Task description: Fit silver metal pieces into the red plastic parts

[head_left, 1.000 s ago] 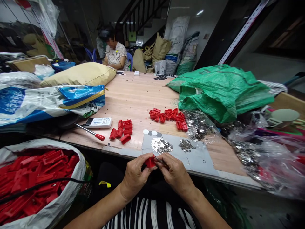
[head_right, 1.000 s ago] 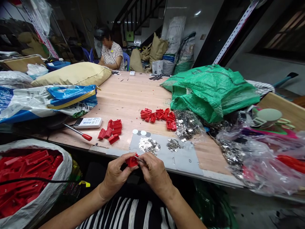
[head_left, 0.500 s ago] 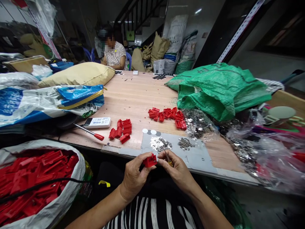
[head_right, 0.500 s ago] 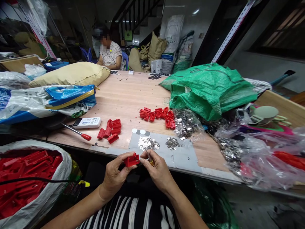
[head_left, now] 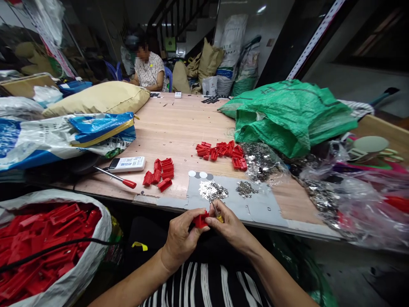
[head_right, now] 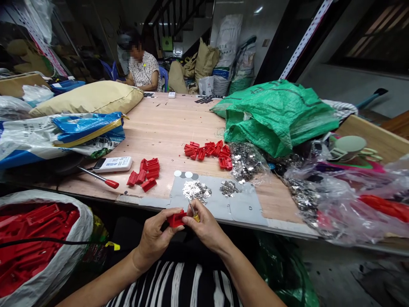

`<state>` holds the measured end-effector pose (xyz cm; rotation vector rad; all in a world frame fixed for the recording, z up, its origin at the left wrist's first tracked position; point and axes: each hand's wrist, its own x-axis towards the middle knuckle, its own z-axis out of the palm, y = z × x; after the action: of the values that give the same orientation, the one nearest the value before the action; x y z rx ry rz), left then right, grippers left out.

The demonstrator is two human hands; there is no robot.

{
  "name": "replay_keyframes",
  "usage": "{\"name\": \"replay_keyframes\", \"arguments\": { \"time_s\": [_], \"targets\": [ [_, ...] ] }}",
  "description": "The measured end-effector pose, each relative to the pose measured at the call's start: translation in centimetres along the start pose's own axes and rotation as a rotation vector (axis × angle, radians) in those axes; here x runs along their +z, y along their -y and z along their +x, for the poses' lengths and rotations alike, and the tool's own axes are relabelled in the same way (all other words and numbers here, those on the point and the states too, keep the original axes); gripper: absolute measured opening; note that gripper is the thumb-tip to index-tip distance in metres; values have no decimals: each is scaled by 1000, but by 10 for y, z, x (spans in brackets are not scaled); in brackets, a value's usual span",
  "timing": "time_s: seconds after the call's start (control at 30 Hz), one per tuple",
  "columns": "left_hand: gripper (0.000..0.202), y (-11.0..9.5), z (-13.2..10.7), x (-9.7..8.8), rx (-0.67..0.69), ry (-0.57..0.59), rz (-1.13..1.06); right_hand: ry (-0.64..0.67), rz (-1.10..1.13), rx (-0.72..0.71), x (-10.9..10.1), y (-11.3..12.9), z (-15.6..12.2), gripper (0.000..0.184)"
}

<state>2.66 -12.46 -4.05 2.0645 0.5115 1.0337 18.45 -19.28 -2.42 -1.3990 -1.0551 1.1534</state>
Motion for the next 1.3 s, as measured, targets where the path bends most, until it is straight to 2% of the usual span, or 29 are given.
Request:
{"name": "replay_keyframes", "arguments": {
  "time_s": [0.2,0.5,0.63,0.77,0.83,0.9,1.0,1.07,1.17,1.3],
  "targets": [
    [32,3,-8,0,-48,83,-96,112,203,144,-1,-7,-12,38],
    [33,17,-14,-1,-58,179,-176,75,372,196,2,-19,-25,42],
    [30,26,-15,-3,-147,232,-323,71,509,247,7,-27,-25,44],
    [27,28,-16,-1,-296,203,-481,52,557,257,11,-30,-24,46],
    [28,26,-14,1,-381,164,-552,76,466,222,6,-28,-23,45],
    [29,24,-11,3,-466,114,-606,25,241,158,-6,-23,-21,38],
    [28,24,-6,4,-575,30,-661,-240,-308,9,-30,-17,-15,15],
    [29,26,-3,4,-619,-5,-689,-364,-619,-57,-45,-16,-10,7],
    [32,29,-2,5,-651,-25,-699,-369,-852,-79,-55,-19,-3,8],
    [42,31,-2,6,-673,-57,-668,-351,-986,-77,-52,-22,3,7]
  ]
}}
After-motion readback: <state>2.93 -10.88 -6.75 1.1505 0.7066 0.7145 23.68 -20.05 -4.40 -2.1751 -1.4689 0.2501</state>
